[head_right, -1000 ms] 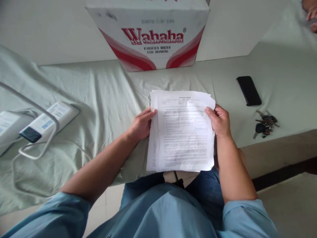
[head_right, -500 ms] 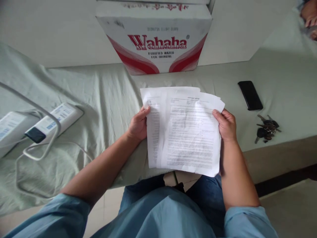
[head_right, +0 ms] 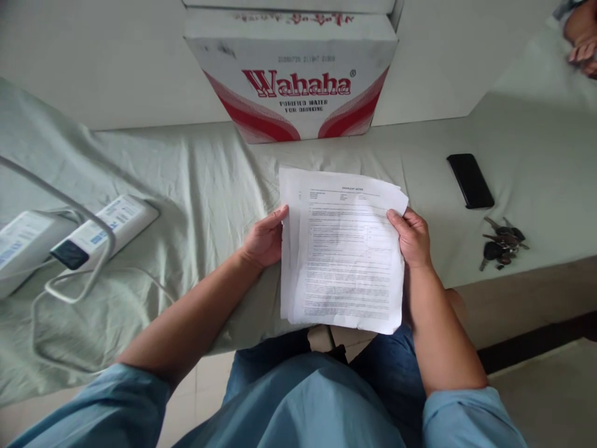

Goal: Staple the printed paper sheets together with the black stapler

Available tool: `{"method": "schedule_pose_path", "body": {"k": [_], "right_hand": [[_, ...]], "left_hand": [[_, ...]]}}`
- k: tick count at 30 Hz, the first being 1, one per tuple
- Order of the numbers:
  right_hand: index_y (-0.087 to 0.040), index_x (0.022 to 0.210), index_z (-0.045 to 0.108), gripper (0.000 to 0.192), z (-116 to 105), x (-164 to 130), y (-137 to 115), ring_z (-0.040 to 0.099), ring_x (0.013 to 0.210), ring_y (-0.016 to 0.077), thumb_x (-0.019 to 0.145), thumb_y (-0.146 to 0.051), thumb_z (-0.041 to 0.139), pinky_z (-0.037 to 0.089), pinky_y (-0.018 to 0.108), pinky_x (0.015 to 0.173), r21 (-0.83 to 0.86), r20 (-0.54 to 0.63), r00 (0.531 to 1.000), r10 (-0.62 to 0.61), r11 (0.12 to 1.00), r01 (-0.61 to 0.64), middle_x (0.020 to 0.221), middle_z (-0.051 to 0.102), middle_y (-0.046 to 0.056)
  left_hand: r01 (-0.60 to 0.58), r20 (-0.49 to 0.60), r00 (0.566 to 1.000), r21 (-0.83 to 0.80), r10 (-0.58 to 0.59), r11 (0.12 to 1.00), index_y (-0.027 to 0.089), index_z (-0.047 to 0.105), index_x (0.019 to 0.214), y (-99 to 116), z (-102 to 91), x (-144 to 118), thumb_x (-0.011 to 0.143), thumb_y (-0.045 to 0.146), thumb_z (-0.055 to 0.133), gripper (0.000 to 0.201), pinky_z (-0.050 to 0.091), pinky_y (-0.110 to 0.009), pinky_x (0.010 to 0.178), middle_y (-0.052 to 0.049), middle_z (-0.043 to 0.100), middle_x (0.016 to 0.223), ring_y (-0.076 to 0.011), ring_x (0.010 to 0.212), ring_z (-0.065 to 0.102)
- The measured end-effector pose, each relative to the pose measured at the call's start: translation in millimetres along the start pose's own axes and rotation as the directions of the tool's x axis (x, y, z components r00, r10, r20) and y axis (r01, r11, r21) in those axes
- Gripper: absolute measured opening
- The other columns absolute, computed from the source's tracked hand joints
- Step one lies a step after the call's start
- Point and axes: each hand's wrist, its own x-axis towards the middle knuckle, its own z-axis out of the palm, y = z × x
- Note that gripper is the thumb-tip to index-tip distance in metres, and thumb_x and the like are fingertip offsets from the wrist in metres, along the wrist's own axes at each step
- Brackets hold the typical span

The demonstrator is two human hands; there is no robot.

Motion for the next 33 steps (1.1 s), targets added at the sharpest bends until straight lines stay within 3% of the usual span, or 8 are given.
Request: {"method": "schedule_pose_path", "body": {"k": [7, 17, 33], "right_hand": [[-0.027, 0.101, 0.089, 0.042, 4.0, -2.5, 4.6, 0.083, 0.092, 0.0272, 0.074, -0.057, 0.099, 0.066, 0.043, 0.091, 0.004, -0.030, 0.999, -0.037, 0.999, 0.037, 0.094, 0.088, 0.004], [-0.025, 0.100, 0.090, 0.042, 8.9, -4.1, 10.0, 0.082, 0.084, 0.0230, 0.073, -0.055, 0.102, 0.068, 0.037, 0.082, 0.067, -0.075, 0.995, -0.068, 0.995, 0.073, 0.093, 0.088, 0.003], [-0.025, 0.097, 0.090, 0.040, 12.5, -6.2, 6.9, 0.079, 0.077, 0.0212, 0.073, -0.055, 0.101, 0.067, 0.036, 0.075, 0.069, -0.050, 0.995, -0.086, 0.994, 0.089, 0.089, 0.087, 0.003]], "left_hand": [[-0.033, -0.011, 0.999, 0.020, 0.033, 0.999, 0.024, 0.077, 0.121, -0.4, 1.9, 2.0, 0.093, 0.075, 0.074, 0.058, 0.068, -0.061, 0.105, -0.014, 0.088, 0.112, -0.0457, 0.130, 0.079], [-0.005, 0.046, 0.999, -0.278, 0.019, 0.960, 0.021, 0.075, 0.139, -1.1, 8.5, 1.9, 0.090, 0.055, 0.088, 0.061, 0.068, -0.051, 0.104, -0.012, 0.088, 0.118, -0.0422, 0.124, 0.082], [-0.018, -0.002, 1.000, -0.265, 0.018, 0.964, 0.020, 0.083, 0.117, -5.5, 3.9, 2.4, 0.092, 0.056, 0.088, 0.044, 0.068, -0.053, 0.106, -0.012, 0.089, 0.110, -0.0434, 0.128, 0.080]]}}
